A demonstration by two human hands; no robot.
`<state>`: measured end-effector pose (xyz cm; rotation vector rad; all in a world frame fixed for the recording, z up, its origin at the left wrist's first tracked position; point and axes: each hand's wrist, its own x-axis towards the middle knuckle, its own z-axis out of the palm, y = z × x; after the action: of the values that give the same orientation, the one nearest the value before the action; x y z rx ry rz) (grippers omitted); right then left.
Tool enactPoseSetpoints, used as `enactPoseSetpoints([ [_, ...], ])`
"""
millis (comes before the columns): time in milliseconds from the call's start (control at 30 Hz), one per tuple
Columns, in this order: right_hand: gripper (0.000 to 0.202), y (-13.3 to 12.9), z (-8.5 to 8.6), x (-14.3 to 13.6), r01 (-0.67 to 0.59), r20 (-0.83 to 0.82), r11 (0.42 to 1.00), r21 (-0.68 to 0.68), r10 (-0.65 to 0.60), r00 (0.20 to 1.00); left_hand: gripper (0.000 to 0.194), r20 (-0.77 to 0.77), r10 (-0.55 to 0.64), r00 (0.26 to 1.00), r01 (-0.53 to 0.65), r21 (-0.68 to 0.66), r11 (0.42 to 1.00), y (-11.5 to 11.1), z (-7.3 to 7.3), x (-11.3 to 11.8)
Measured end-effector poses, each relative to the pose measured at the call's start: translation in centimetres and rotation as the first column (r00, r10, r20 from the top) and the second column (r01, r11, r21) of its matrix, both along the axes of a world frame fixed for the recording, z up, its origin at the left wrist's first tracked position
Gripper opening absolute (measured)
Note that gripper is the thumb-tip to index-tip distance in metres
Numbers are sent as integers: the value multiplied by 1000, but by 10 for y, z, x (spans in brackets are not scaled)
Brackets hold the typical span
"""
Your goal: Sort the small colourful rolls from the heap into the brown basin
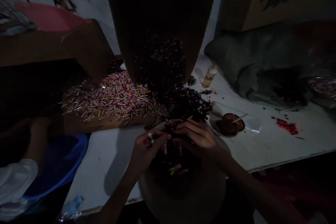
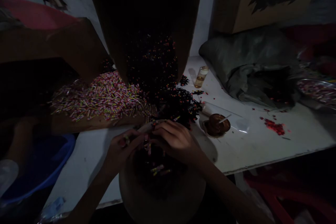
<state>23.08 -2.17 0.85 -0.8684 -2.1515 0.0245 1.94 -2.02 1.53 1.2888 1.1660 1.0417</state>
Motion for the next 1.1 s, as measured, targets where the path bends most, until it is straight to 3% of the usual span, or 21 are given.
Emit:
enactPoseSetpoints([
  [167,10,-3,5,0,-6,40,1000,1,6,999,24,-26,62,998,-60,69,996,2,-3,0],
  [267,9,-6,3,-2,-2,35,1000,1,2,999,19,-83,23,996,-13,122,992,5,0,-2],
  [533,10,-14,-2,-4,50,72,998,34,-53,996,24,-124,-192,974,194,6,981,8,6,-9],
  [700,10,-13,-12,-7,51,77,998,-48,-48,996,28,-170,-298,939,307,31,951,11,-11,-13],
  [833,13,-7,-22,-4,43,126,988,-147,-25,992,24,-259,-310,915,327,27,945,16,-25,-20],
  [1000,22,21,-23,19,53,55,948,-314,-38,998,20,-325,-364,873,392,23,920,23,-32,-23],
  [1100,26,41,-36,25,123,216,926,-357,-47,975,18,-419,-226,879,308,138,941,32,-43,-14],
])
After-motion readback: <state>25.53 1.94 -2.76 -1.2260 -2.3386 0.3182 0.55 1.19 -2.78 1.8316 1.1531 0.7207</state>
